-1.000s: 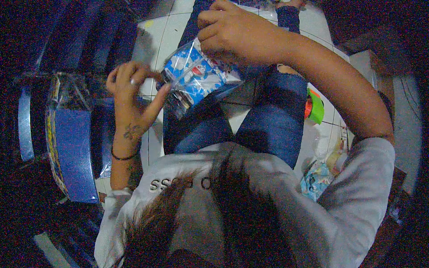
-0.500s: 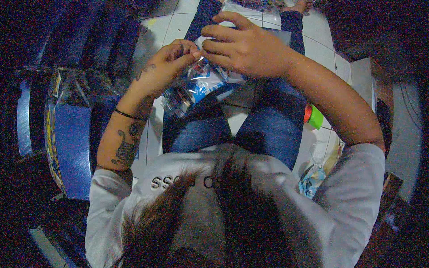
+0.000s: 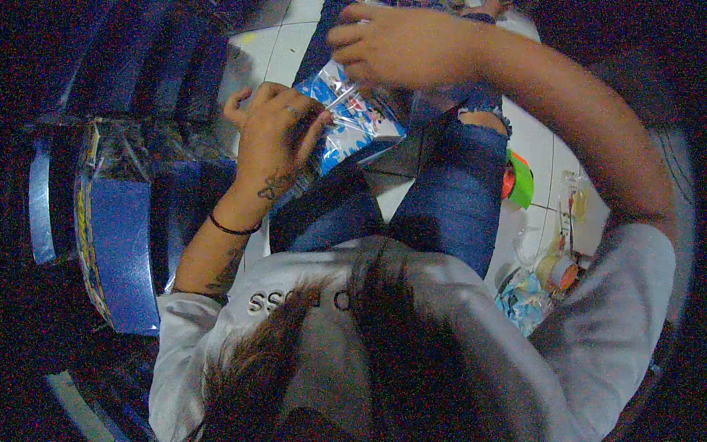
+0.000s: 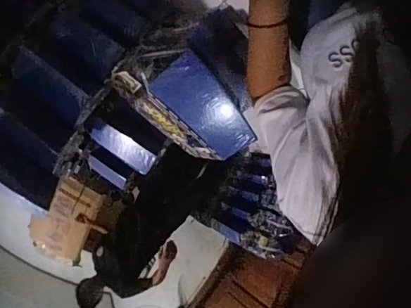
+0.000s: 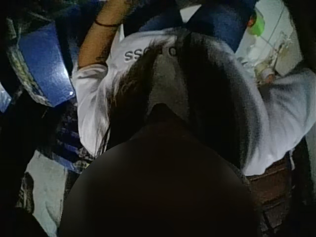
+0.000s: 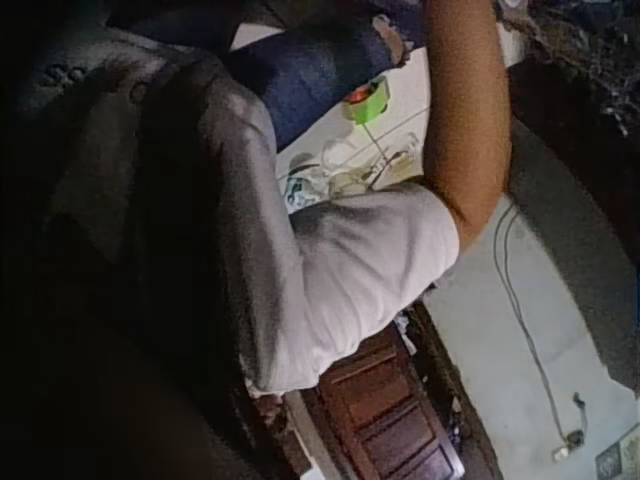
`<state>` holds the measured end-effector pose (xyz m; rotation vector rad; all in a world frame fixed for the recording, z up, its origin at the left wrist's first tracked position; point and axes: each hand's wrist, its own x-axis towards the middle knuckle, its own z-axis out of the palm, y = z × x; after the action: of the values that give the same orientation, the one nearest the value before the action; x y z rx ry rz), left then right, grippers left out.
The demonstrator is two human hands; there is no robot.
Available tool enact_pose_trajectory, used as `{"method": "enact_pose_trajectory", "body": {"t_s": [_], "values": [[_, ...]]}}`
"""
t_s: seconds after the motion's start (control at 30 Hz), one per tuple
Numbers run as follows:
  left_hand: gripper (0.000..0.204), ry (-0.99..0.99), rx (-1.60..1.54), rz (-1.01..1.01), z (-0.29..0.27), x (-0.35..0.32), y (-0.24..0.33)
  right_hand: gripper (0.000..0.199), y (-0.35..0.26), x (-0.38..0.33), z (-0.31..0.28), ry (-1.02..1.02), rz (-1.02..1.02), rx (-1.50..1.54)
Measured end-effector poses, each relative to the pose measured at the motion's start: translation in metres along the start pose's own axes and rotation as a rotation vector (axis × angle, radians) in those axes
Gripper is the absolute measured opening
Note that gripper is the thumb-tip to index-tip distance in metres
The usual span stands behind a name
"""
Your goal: The person sits on the floor and wraps wooden toy cars in clear plastic bags. They place each toy into a bag, seal it with a tape dispenser, and then place the wrapped toy into a blue cardboard box. The process is repeated for multiple toys.
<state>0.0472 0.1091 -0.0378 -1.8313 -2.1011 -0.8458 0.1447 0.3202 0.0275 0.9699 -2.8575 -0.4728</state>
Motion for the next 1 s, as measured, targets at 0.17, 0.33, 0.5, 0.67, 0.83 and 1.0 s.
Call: {"method": "enact_pose_trajectory", "body": {"t_s": [0.17, 0.33, 0.5, 0.67, 0.83, 1.0], "values": [[0.011, 0.055, -0.011, 0.014, 0.004, -0.007, -0.003, 0.016, 0.014, -0.021, -0.048, -0.053, 0.134, 0.030], [0.012, 0.070, 0.071, 0.006, -0.006, -0.026, 0.000, 0.025, -0.016, -0.025, 0.002, 0.191, 0.278, 0.246], [0.019, 0.130, 0.134, 0.012, -0.012, -0.054, -0.006, 0.024, -0.041, -0.017, 0.021, 0.234, 0.418, 0.135], [0.017, 0.097, 0.195, -0.043, -0.007, -0.060, -0.008, 0.038, -0.111, 0.025, 0.013, 0.342, 0.539, 0.116], [0.013, 0.039, 0.115, -0.140, -0.020, -0.058, -0.003, 0.039, -0.143, 0.034, 0.042, 0.320, 0.590, 0.121], [0.013, 0.055, 0.079, -0.040, -0.020, -0.050, -0.002, 0.041, -0.144, 0.026, 0.043, 0.323, 0.627, 0.189]]}}
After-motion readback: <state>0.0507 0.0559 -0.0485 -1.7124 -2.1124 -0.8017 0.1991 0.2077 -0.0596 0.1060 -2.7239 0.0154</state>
